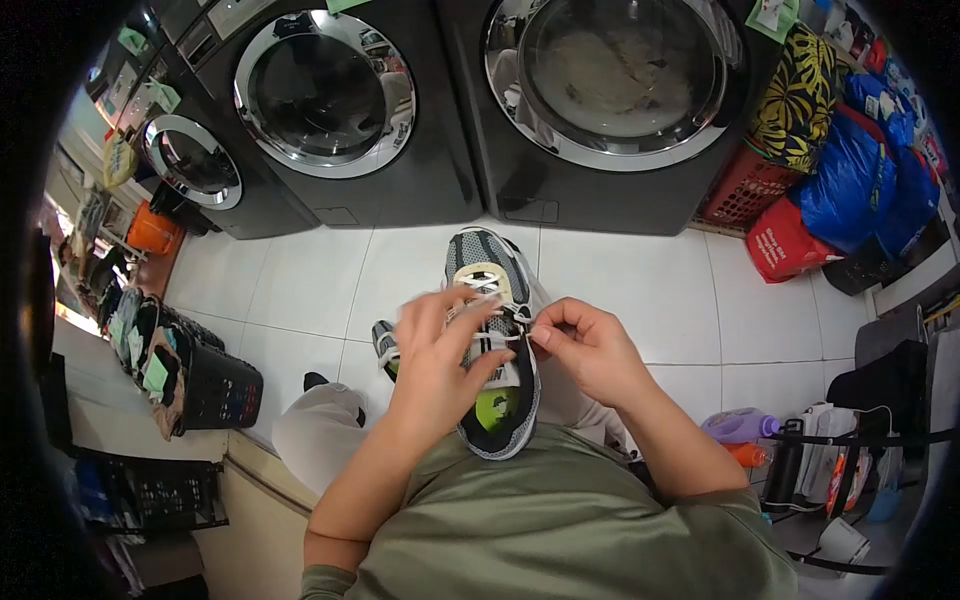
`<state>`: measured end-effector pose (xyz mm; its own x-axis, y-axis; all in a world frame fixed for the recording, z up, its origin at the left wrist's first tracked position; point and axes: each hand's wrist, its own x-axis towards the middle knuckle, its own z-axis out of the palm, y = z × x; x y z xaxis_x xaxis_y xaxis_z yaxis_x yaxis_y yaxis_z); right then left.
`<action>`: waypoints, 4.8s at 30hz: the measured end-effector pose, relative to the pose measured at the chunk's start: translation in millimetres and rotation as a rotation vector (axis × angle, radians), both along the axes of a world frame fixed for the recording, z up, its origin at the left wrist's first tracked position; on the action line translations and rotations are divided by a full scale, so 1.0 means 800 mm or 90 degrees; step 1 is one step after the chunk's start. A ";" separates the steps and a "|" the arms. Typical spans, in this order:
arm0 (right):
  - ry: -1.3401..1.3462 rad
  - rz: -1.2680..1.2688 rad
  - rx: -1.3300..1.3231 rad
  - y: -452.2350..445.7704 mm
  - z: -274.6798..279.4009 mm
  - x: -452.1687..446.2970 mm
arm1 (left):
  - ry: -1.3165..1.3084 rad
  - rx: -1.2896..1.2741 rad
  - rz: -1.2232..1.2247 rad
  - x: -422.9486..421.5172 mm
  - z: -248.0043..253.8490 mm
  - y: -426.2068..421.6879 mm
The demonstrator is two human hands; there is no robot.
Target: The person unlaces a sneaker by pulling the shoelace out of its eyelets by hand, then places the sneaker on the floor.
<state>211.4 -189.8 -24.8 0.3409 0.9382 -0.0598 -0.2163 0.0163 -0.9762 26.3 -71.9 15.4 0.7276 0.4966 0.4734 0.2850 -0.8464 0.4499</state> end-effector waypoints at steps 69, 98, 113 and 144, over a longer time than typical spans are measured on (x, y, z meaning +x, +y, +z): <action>-0.535 -0.050 0.067 0.005 0.038 -0.012 | -0.005 -0.105 -0.117 -0.007 0.007 0.035; 0.082 0.044 -0.085 -0.003 0.012 0.001 | -0.126 -0.363 -0.021 -0.013 -0.002 0.021; -0.062 0.041 0.022 -0.011 0.011 0.000 | -0.188 -0.196 0.032 -0.031 -0.048 -0.008; -0.531 0.087 0.090 -0.009 0.049 0.013 | -0.226 -0.212 0.098 -0.023 -0.058 -0.015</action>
<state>222.1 -196.9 14.6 0.1052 0.9540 0.2806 0.5623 0.1756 -0.8080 7.5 -83.7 -31.1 0.4566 0.7515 0.4762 0.1756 -0.6008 0.7799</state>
